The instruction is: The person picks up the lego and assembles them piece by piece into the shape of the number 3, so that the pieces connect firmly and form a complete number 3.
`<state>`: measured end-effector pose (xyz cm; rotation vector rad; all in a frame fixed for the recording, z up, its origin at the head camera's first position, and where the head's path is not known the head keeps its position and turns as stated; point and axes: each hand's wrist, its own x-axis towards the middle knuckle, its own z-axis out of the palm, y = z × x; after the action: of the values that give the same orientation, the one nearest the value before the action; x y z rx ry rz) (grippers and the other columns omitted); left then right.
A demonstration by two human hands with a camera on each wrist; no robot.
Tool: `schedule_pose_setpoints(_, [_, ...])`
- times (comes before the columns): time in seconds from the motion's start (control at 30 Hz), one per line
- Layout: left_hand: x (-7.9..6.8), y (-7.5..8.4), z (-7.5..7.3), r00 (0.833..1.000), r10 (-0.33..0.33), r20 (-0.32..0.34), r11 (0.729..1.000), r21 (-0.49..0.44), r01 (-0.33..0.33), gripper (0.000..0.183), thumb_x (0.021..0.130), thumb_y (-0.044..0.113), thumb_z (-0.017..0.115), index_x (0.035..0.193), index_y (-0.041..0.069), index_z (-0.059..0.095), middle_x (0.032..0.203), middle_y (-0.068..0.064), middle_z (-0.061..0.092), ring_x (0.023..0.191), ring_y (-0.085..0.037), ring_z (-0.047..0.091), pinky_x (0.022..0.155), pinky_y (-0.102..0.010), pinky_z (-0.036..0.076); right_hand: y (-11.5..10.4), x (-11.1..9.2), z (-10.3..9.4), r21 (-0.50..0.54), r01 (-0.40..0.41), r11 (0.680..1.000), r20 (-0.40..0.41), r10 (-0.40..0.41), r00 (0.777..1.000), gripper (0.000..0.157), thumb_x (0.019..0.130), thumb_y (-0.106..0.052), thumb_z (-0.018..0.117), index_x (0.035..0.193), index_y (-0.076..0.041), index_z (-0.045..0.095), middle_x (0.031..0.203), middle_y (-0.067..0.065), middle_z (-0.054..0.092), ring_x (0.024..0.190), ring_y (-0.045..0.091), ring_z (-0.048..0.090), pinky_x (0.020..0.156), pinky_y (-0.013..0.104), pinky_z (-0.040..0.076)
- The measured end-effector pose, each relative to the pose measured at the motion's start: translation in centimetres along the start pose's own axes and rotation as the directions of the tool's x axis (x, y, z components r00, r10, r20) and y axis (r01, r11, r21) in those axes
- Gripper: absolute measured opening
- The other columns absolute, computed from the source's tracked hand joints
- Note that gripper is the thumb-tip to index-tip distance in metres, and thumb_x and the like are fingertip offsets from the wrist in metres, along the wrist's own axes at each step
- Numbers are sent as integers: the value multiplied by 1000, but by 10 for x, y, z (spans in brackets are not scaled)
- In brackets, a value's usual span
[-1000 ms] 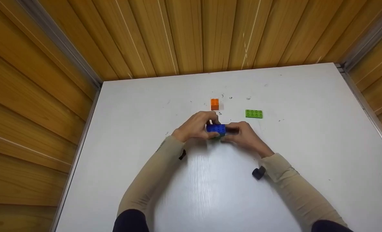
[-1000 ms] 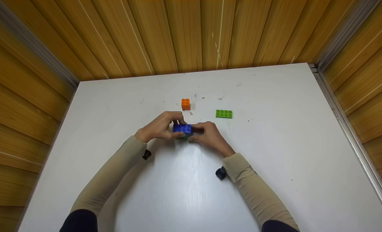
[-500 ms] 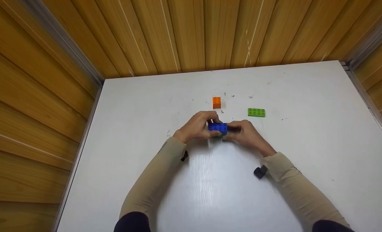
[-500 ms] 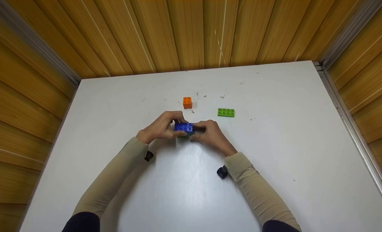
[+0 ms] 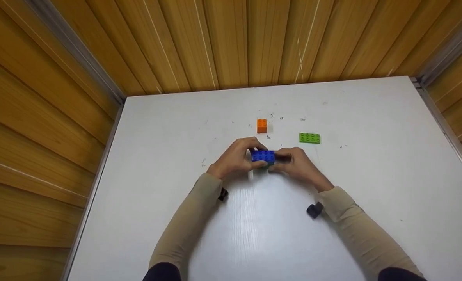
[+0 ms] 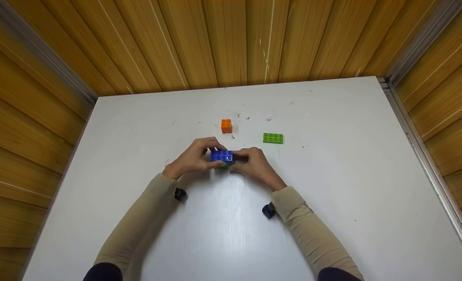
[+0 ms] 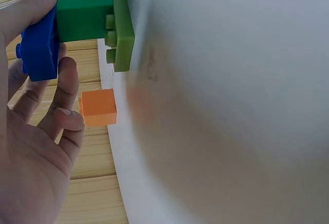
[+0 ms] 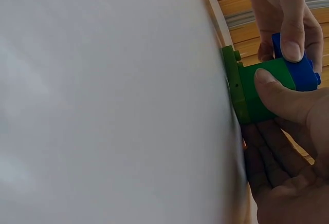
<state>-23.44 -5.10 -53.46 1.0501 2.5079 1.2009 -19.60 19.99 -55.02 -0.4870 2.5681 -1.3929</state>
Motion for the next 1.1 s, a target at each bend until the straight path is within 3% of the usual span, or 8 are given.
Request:
schedule_pose_setpoints(0.13, [-3,-2,3,1000,10,-21,1000,-12,-10,38,91,33,88,124,17,77,115,5,74,103,-11,64,102,-34,55,1,0,-1,-6,-5,1000,-6,5,1000,46,85,-21,92,128,-13,79,121,9,80,115,29,71,110,51,50])
schedule_pose_setpoints(0.4, [-11,-6,2,998,19,-63,998,-65,-23,40,93,30,87,127,13,76,119,0,77,93,-14,66,89,-34,58,1,-1,-3,1,-45,999,-1,45,999,47,87,-22,91,130,-12,78,126,11,78,120,33,68,114,57,46])
schedule_pose_setpoints(0.67, [-16,-8,4,992,-9,-130,993,-118,-6,43,91,25,88,130,11,77,117,-1,80,89,-10,70,79,-26,56,1,0,-5,26,-63,998,5,62,998,49,87,-23,91,133,-12,76,129,11,77,124,33,67,117,58,44])
schedule_pose_setpoints(1.1, [-29,-5,9,975,-139,-175,968,-234,96,43,90,24,89,129,11,79,123,-2,80,101,-15,74,92,-31,62,-2,0,-1,31,-58,998,22,58,998,46,86,-21,91,129,-13,78,125,8,79,123,32,68,118,56,44])
